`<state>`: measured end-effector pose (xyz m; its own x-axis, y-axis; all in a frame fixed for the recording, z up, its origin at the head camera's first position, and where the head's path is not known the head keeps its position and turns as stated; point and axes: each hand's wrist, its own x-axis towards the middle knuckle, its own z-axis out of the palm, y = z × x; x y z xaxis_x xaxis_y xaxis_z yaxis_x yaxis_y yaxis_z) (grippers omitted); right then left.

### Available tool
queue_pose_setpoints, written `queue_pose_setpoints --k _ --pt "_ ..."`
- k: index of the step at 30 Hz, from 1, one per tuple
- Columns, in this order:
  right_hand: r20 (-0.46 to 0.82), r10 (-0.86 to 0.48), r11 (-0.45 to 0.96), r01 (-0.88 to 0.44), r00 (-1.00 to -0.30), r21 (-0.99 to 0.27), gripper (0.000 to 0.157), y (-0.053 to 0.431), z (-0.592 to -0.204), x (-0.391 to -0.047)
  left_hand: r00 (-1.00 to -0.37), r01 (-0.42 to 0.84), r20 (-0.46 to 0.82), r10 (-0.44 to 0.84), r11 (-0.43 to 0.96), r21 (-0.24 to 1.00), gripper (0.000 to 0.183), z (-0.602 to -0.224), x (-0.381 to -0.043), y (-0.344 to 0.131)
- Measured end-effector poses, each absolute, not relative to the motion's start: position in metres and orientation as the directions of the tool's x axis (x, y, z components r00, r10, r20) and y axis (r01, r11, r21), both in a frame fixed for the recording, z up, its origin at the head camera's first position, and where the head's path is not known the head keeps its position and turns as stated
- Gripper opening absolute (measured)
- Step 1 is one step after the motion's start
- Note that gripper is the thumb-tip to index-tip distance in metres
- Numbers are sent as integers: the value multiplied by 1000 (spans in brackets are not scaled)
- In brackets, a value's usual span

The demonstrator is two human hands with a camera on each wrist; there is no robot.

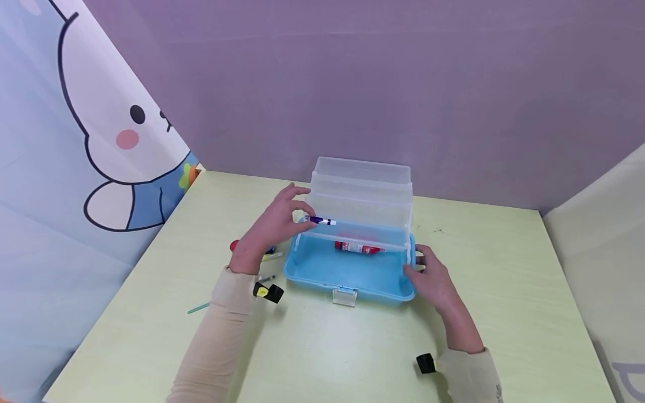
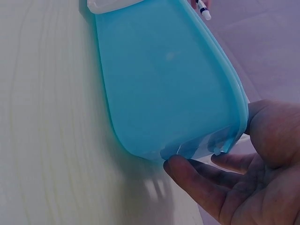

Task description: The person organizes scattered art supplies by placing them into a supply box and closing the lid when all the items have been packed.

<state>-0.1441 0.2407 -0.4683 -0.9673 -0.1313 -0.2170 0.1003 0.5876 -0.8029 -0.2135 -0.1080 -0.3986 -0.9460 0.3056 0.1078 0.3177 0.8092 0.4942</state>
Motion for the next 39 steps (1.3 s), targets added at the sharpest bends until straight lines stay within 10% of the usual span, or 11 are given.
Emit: queue_pose_setpoints --k 39 --pt "-230 -128 589 112 -965 -801 60 239 -468 -143 -935 347 121 334 782 517 24 -405 -191 -147"
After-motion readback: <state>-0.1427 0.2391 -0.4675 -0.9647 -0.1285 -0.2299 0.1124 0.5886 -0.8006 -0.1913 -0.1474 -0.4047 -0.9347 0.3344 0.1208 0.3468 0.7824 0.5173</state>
